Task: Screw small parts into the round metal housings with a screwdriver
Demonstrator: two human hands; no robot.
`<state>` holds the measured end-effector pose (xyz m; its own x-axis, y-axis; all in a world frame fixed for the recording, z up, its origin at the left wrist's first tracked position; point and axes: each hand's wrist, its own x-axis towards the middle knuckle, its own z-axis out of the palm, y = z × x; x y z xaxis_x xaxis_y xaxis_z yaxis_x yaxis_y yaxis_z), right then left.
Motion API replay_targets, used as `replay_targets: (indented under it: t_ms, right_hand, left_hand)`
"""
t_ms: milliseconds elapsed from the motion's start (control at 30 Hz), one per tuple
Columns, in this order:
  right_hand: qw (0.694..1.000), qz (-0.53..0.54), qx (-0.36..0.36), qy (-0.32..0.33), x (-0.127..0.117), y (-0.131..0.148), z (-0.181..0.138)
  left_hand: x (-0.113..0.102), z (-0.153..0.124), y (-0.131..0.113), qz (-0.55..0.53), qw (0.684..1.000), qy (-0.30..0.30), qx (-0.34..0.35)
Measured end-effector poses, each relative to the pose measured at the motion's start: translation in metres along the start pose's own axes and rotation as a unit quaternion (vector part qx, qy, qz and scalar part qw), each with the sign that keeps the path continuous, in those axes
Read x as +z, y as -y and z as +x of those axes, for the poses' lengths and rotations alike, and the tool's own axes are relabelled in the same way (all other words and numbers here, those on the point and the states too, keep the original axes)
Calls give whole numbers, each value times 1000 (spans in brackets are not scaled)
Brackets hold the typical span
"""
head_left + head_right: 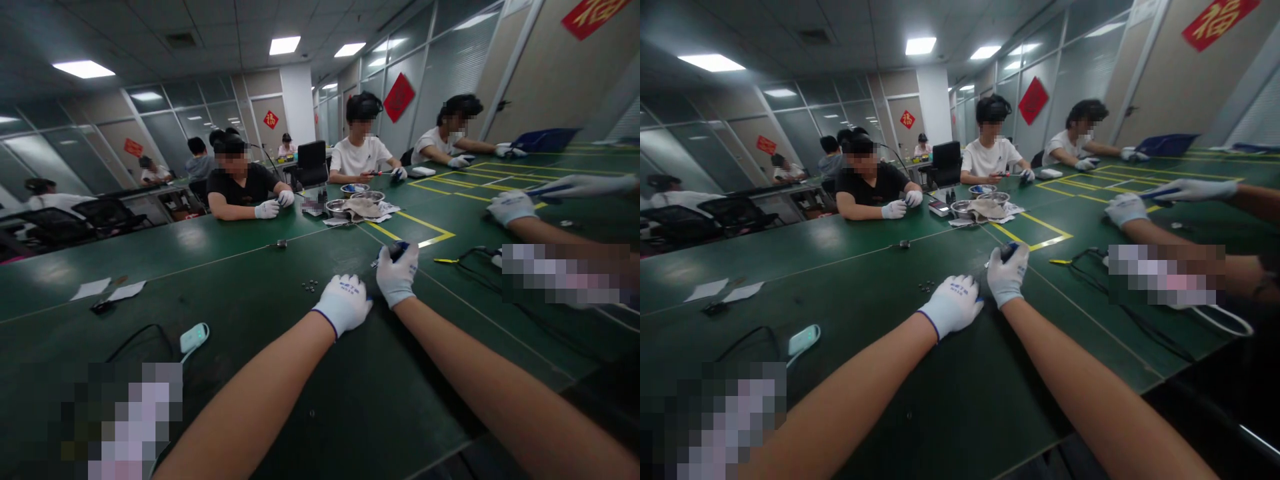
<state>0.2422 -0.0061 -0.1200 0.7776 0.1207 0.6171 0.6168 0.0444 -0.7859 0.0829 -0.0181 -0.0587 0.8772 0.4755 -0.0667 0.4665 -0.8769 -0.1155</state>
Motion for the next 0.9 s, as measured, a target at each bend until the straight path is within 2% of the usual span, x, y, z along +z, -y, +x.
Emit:
replay_targets:
  t_ms: [133,267,367,467,533,600,700,833,900]
  right_hand:
    - [997,23,-45,61,-1,5,-5]
    - [974,64,-143,166,-4,19,-13]
    - [950,84,-199,224,-7,32,-19]
    - [932,81,-222,275,-10,41,-25]
    - [920,80,-237,302,-10,44,-28]
    - [912,86,-249,314,-10,44,-30]
    - [915,105,-226,316,-9,43,-34]
    - [934,123,-119,314,-9,42,-39]
    - [932,125,-67,333,-9,42,-41]
  left_hand:
    - [0,-23,11,17,1000,-3,-19]
    - [1,-48,29,-10,999,-21,-26]
    - [6,-62,49,-68,990,-110,-64]
    - [18,-69,73,-132,948,-232,-172]
    - [27,-70,89,-172,920,-262,-234]
    - [36,-69,101,-205,911,-242,-263]
    - [41,-69,108,-217,922,-190,-258]
    - [38,-69,104,-188,943,-139,-236]
    - [35,-68,101,-176,946,-127,-240]
